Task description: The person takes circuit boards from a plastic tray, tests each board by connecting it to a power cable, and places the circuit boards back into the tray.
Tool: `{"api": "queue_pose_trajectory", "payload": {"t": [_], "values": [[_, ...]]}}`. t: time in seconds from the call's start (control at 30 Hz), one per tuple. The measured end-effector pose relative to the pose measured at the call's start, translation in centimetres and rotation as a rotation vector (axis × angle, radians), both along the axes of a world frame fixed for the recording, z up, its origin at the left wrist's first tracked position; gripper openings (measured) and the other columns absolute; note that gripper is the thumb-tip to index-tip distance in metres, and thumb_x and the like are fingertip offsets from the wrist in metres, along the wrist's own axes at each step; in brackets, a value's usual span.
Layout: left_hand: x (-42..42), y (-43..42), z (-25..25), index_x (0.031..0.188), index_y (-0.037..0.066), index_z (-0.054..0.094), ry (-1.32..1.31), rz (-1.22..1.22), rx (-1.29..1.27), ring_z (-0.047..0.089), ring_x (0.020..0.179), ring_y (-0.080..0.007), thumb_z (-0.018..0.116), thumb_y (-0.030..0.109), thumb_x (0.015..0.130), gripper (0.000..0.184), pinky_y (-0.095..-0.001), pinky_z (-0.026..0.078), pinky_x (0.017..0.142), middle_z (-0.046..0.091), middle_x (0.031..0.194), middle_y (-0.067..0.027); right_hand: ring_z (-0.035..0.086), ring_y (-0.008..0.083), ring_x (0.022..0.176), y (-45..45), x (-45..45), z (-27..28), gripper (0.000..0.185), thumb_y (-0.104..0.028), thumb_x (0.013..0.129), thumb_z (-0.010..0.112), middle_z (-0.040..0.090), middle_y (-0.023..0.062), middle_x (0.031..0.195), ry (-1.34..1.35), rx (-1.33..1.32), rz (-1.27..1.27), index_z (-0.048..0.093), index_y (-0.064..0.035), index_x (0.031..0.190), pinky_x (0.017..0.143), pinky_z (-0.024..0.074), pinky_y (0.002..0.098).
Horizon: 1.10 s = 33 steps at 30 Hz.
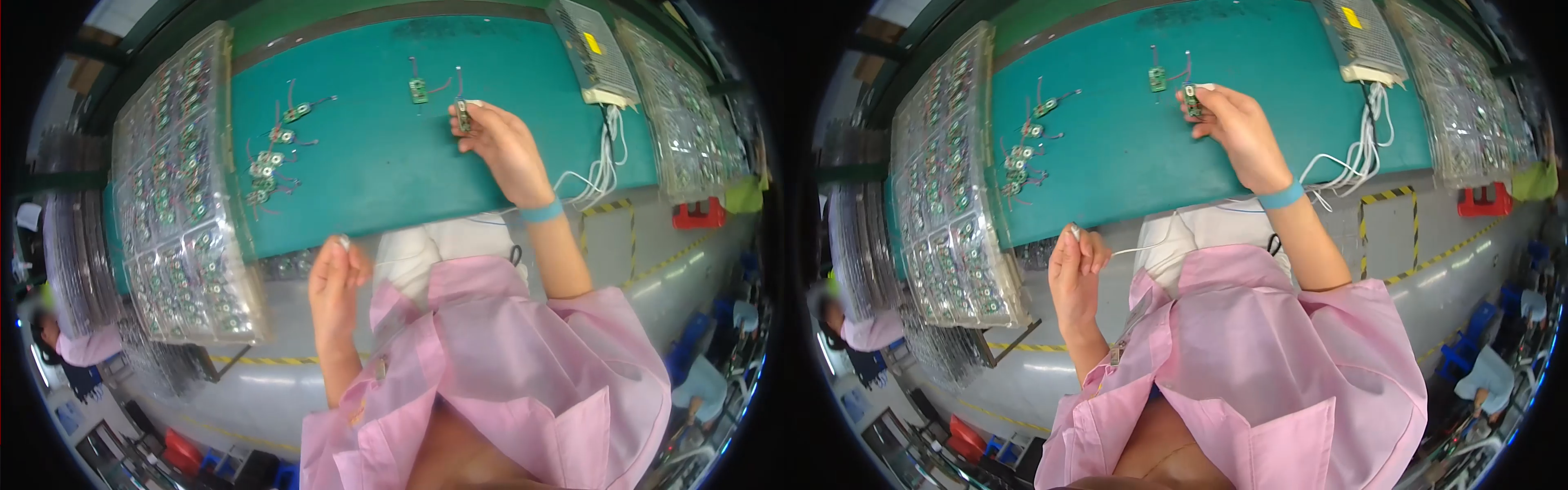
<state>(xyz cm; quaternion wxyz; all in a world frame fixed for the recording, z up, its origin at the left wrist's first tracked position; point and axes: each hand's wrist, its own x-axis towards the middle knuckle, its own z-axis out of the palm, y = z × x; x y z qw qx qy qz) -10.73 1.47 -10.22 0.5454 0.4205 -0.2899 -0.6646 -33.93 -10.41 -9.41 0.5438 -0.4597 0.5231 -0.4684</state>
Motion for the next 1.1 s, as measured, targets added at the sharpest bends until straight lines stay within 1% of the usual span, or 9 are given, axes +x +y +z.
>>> {"api": "queue_pose_trajectory", "payload": {"t": [0.1, 0.3, 0.43, 0.63, 0.8, 0.93, 0.97, 1.1], "values": [[0.2, 0.0, -0.4, 0.08, 0.007, 0.047, 0.079, -0.024, -0.041, 0.036, 0.062, -0.0078, 0.04, 0.023, 0.099, 0.026, -0.02, 0.031, 0.059, 0.043, 0.07, 0.0006, 0.055, 0.009, 0.078, 0.0, 0.0, 0.2, 0.024, -0.022, 0.093, 0.053, 0.06, 0.0036, 0.084, -0.517, 0.197, -0.007, 0.061, -0.0015, 0.104, 0.066, 0.044, 0.0224], [-0.2, -0.5, 0.0, 0.08, 0.007, 0.046, 0.054, -0.029, -0.04, 0.036, 0.062, -0.008, 0.04, 0.022, 0.099, 0.025, -0.0197, 0.031, 0.059, 0.043, 0.07, 0.0006, 0.057, 0.0108, 0.074, 1.0, 0.7, 0.7, 0.024, -0.021, 0.092, 0.055, 0.06, 0.0053, 0.081, -0.609, 0.275, 0.034, 0.06, -0.0004, 0.104, 0.061, 0.0439, 0.0221], [-0.8, -0.8, 0.4, 0.077, 0.009, 0.045, -0.032, -0.034, -0.008, 0.034, 0.058, -0.0085, 0.039, 0.025, 0.1, 0.028, -0.0229, 0.028, 0.059, 0.032, 0.06, 0.0032, 0.055, 0.0094, 0.076, 1.3, 1.3, 0.4, 0.022, -0.021, 0.092, 0.055, 0.058, 0.005, 0.084, -0.627, 0.355, 0.085, 0.06, -0.0027, 0.104, 0.062, 0.0449, 0.0223], [-0.6, -0.7, 0.5, 0.077, 0.008, 0.045, -0.037, -0.025, -0.005, 0.033, 0.059, -0.0084, 0.038, 0.024, 0.1, 0.028, -0.0228, 0.028, 0.059, 0.031, 0.06, 0.0033, 0.057, 0.0099, 0.073, 2.0, 2.2, 0.6, 0.02, -0.02, 0.091, 0.057, 0.06, 0.0058, 0.085, -0.643, 0.342, 0.126, 0.058, -0.0032, 0.103, 0.057, 0.0448, 0.0213], [-0.5, -0.8, 0.5, 0.078, 0.009, 0.045, -0.058, -0.038, -0.016, 0.034, 0.059, -0.0085, 0.038, 0.025, 0.1, 0.028, -0.0221, 0.029, 0.06, 0.034, 0.063, 0.0025, 0.059, 0.0102, 0.067, 2.6, 2.9, 1.3, 0.016, -0.018, 0.091, 0.058, 0.061, 0.0057, 0.083, -0.671, 0.373, 0.194, 0.057, -0.0044, 0.099, 0.051, 0.0435, 0.0201], [-1.0, -1.1, 1.2, 0.081, 0.007, 0.048, -0.21, -0.02, -0.07, 0.036, 0.061, -0.0079, 0.04, 0.023, 0.099, 0.026, -0.0204, 0.03, 0.06, 0.043, 0.069, 0.0013, 0.059, 0.0099, 0.065, 3.2, 3.4, 1.6, 0.013, -0.016, 0.091, 0.057, 0.061, 0.0057, 0.081, -0.766, 0.404, 0.239, 0.057, -0.0051, 0.098, 0.049, 0.0419, 0.0194], [-1.2, -1.2, 1.4, 0.081, 0.007, 0.048, -0.212, -0.009, -0.066, 0.036, 0.061, -0.0079, 0.04, 0.023, 0.099, 0.026, -0.0204, 0.03, 0.06, 0.043, 0.069, 0.0013, 0.06, 0.0098, 0.065, 3.4, 3.7, 1.7, 0.012, -0.016, 0.092, 0.056, 0.061, 0.0057, 0.08, -0.78, 0.412, 0.25, 0.057, -0.0052, 0.098, 0.048, 0.0417, 0.0193], [-2.2, -1.5, 2.0, 0.089, 0.004, 0.055, -0.531, 0.034, -0.163, 0.042, 0.066, -0.0115, 0.047, 0.017, 0.096, 0.017, -0.0227, 0.036, 0.064, 0.055, 0.079, 0.0001, 0.057, 0.0083, 0.064, 4.7, 5.1, 2.6, 0.009, -0.014, 0.092, 0.054, 0.06, 0.0052, 0.08, -0.931, 0.516, 0.293, 0.056, -0.0059, 0.096, 0.047, 0.0393, 0.0192]]}}
